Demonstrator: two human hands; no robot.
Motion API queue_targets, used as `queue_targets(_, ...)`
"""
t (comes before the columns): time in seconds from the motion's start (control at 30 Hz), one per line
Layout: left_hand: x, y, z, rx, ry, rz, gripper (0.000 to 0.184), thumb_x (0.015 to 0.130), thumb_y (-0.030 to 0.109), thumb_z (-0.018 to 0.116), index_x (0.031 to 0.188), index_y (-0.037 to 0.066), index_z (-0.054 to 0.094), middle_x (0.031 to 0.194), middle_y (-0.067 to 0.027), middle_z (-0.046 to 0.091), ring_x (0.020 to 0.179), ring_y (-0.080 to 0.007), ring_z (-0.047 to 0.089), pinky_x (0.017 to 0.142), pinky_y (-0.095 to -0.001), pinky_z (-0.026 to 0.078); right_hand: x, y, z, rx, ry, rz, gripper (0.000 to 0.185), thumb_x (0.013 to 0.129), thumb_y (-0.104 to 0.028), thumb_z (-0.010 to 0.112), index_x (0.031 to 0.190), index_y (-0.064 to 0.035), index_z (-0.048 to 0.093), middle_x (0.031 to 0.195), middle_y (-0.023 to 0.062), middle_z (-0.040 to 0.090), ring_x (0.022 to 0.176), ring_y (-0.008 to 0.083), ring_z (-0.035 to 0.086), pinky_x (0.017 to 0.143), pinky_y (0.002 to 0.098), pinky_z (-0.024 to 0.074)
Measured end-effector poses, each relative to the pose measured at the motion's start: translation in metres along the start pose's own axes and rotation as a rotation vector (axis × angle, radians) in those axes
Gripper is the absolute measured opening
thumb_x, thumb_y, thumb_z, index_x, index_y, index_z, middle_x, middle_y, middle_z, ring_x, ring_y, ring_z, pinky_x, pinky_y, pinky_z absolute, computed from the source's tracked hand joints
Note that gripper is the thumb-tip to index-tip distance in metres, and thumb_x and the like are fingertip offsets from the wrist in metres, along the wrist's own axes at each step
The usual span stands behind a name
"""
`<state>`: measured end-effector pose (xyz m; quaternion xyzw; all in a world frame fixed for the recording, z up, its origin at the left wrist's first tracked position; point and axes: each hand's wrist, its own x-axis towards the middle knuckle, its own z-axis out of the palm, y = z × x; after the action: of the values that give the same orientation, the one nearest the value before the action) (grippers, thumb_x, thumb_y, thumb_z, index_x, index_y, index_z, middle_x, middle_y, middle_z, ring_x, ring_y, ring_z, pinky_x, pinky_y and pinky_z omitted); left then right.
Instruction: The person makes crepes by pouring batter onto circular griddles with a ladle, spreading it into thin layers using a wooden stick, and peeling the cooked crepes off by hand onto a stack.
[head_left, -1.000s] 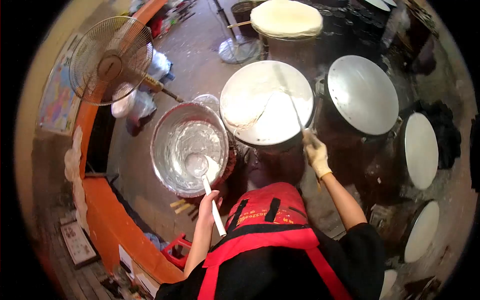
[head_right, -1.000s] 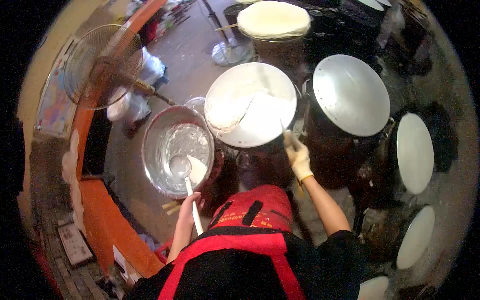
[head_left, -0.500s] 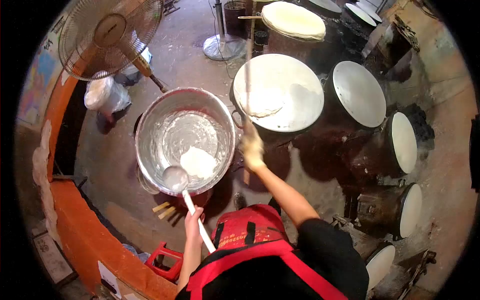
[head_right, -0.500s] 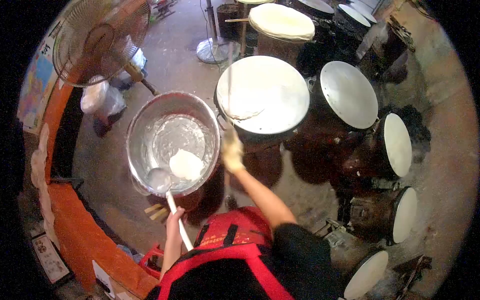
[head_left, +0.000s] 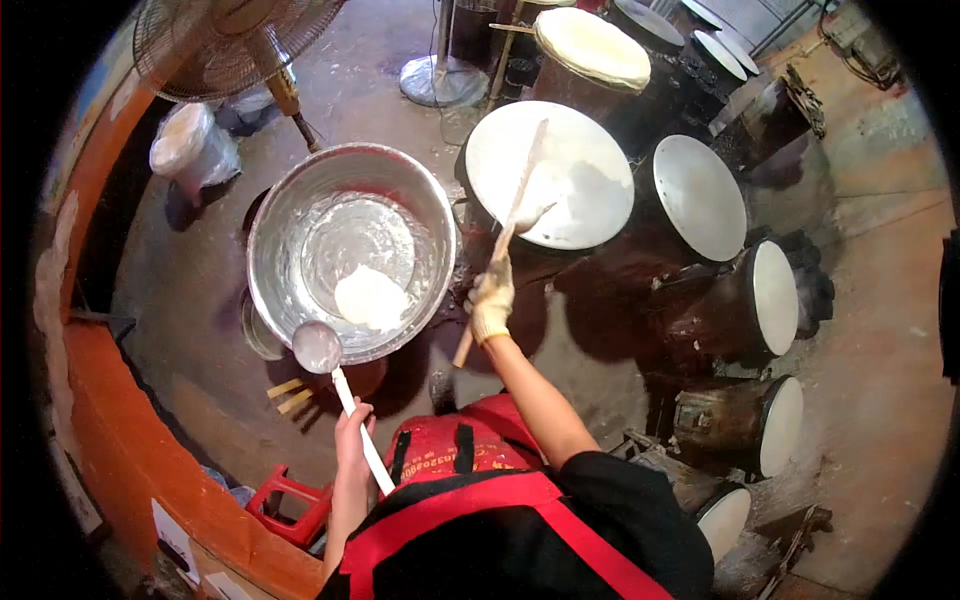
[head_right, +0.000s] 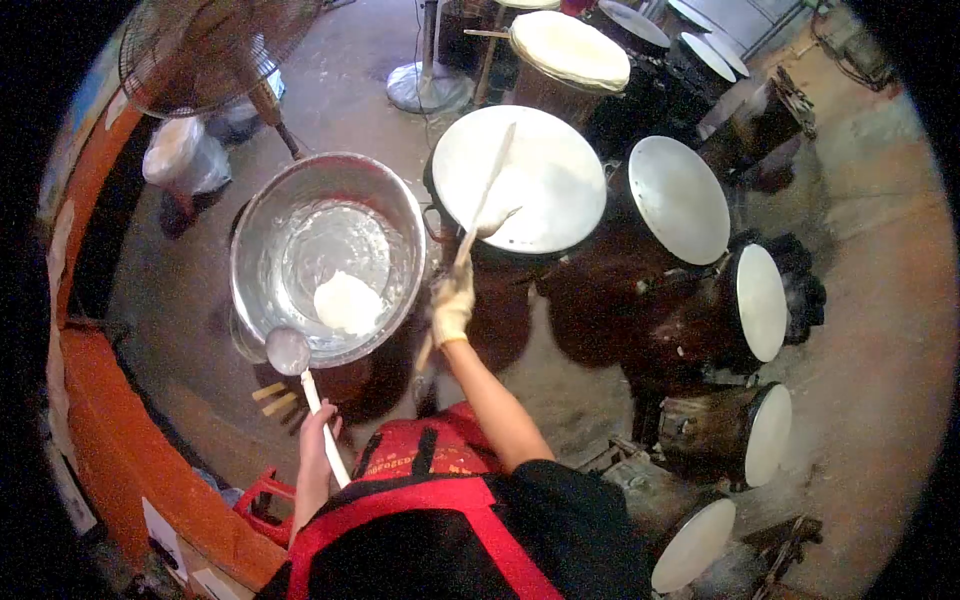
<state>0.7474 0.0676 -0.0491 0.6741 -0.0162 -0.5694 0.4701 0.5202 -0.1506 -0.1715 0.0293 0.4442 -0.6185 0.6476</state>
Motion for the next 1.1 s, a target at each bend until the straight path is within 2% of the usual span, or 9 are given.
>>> queue_targets(0.17, 0.008, -0.008, 0.015, 0.018, -0.114, 0.004, 0.033, 0.082, 0.009, 0.06, 0.113, 0.002, 0.05, 0.089, -0.0002, 0.054, 0.083, -0.0082, 0.052, 0.079, -0.0237, 0.042, -0.046, -0.078, -0.022, -0.219, 0.123, -0.068, 0.038, 0.085, -0.059, 0.047, 0.087, -0.0214, 0.052, 0.058, -0.0027, 0.044, 0.038, 0.012, 0.038, 0.033, 0.0267, 0.0296)
queue_targets(0.2, 0.006, -0.004, 0.023, 0.02, -0.123, 0.008, 0.033, 0.082, 0.008, 0.06, 0.113, 0.002, 0.05, 0.089, 0.0, 0.054, 0.083, -0.008, 0.052, 0.078, -0.0232, 0.042, -0.037, -0.082, -0.028, -0.065, 0.065, -0.061, 0.038, 0.077, -0.059, 0.059, 0.078, -0.0214, 0.055, 0.056, -0.0035, 0.049, 0.037, 0.0089, 0.04, 0.029, 0.0233, 0.0304)
queue_targets(0.3, 0.007, -0.009, 0.032, 0.07, -0.169, 0.024, 0.031, 0.082, 0.008, 0.059, 0.112, 0.003, 0.05, 0.088, 0.001, 0.054, 0.081, -0.0077, 0.053, 0.076, -0.0226, 0.042, -0.016, -0.08, -0.006, 0.097, -0.142, -0.045, 0.041, 0.077, -0.056, 0.06, 0.095, -0.019, 0.052, 0.058, -0.0026, 0.051, 0.038, 0.0087, 0.042, 0.03, 0.0228, 0.0324)
queue_targets(0.43, -0.002, -0.007, 0.059, 0.128, -0.182, 0.032, 0.03, 0.083, 0.009, 0.06, 0.111, 0.003, 0.051, 0.087, 0.0013, 0.054, 0.081, -0.0075, 0.052, 0.077, -0.0231, 0.043, -0.043, -0.066, 0.004, -0.339, -0.203, 0.106, 0.032, 0.086, -0.05, 0.052, 0.084, -0.0177, 0.053, 0.057, -0.0026, 0.047, 0.038, 0.0107, 0.037, 0.033, 0.0263, 0.0275)
queue_targets(0.6, 0.001, -0.02, 0.08, 0.18, -0.192, 0.068, 0.03, 0.083, 0.011, 0.06, 0.111, 0.003, 0.052, 0.088, 0.0008, 0.054, 0.083, -0.0074, 0.052, 0.077, -0.0226, 0.043, -0.055, -0.145, -0.083, -0.54, -0.07, 0.04, 0.038, 0.092, -0.045, 0.045, 0.126, -0.0272, 0.044, 0.059, -0.0035, 0.044, 0.038, 0.0079, 0.034, 0.033, 0.0232, 0.0272)
queue_targets(0.73, -0.006, -0.028, 0.108, 0.163, -0.198, 0.03, 0.03, 0.083, 0.011, 0.06, 0.11, 0.002, 0.052, 0.088, 0.0, 0.054, 0.083, -0.0077, 0.053, 0.076, -0.0231, 0.043, -0.026, -0.189, -0.095, -0.132, -0.198, 0.116, 0.027, 0.094, -0.038, 0.042, 0.115, -0.0218, 0.044, 0.062, -0.0009, 0.048, 0.04, 0.0087, 0.036, 0.035, 0.0221, 0.0285)
queue_targets(0.93, -0.02, -0.033, 0.164, 0.099, -0.214, 0.045, 0.026, 0.084, 0.011, 0.058, 0.107, 0.001, 0.052, 0.09, -0.0014, 0.055, 0.084, -0.0081, 0.053, 0.079, -0.0249, 0.044, -0.047, -0.199, -0.1, -0.577, -0.443, 0.267, 0.029, 0.091, -0.037, 0.05, 0.115, -0.021, 0.049, 0.065, -0.0014, 0.048, 0.042, 0.0074, 0.036, 0.037, 0.0217, 0.028)
queue_targets(0.97, -0.027, -0.031, 0.175, 0.13, -0.191, 0.041, 0.024, 0.084, 0.01, 0.058, 0.106, 0.001, 0.053, 0.091, -0.0007, 0.055, 0.085, -0.0077, 0.053, 0.079, -0.025, 0.044, -0.049, -0.22, -0.113, -0.688, -0.442, 0.25, 0.059, 0.09, -0.046, 0.05, 0.14, -0.0203, 0.032, 0.067, -0.0045, 0.047, 0.045, 0.0045, 0.036, 0.038, 0.0185, 0.0276)
queue_targets(1.1, -0.038, -0.04, 0.201, 0.18, -0.163, 0.062, 0.025, 0.084, 0.011, 0.058, 0.107, 0.002, 0.053, 0.092, -0.0001, 0.055, 0.087, -0.0071, 0.053, 0.079, -0.024, 0.044, -0.026, -0.305, -0.137, -0.837, -0.252, 0.099, 0.045, 0.093, -0.033, 0.048, 0.136, -0.0198, 0.04, 0.075, -0.003, 0.055, 0.045, 0.0044, 0.035, 0.038, 0.0191, 0.0277)
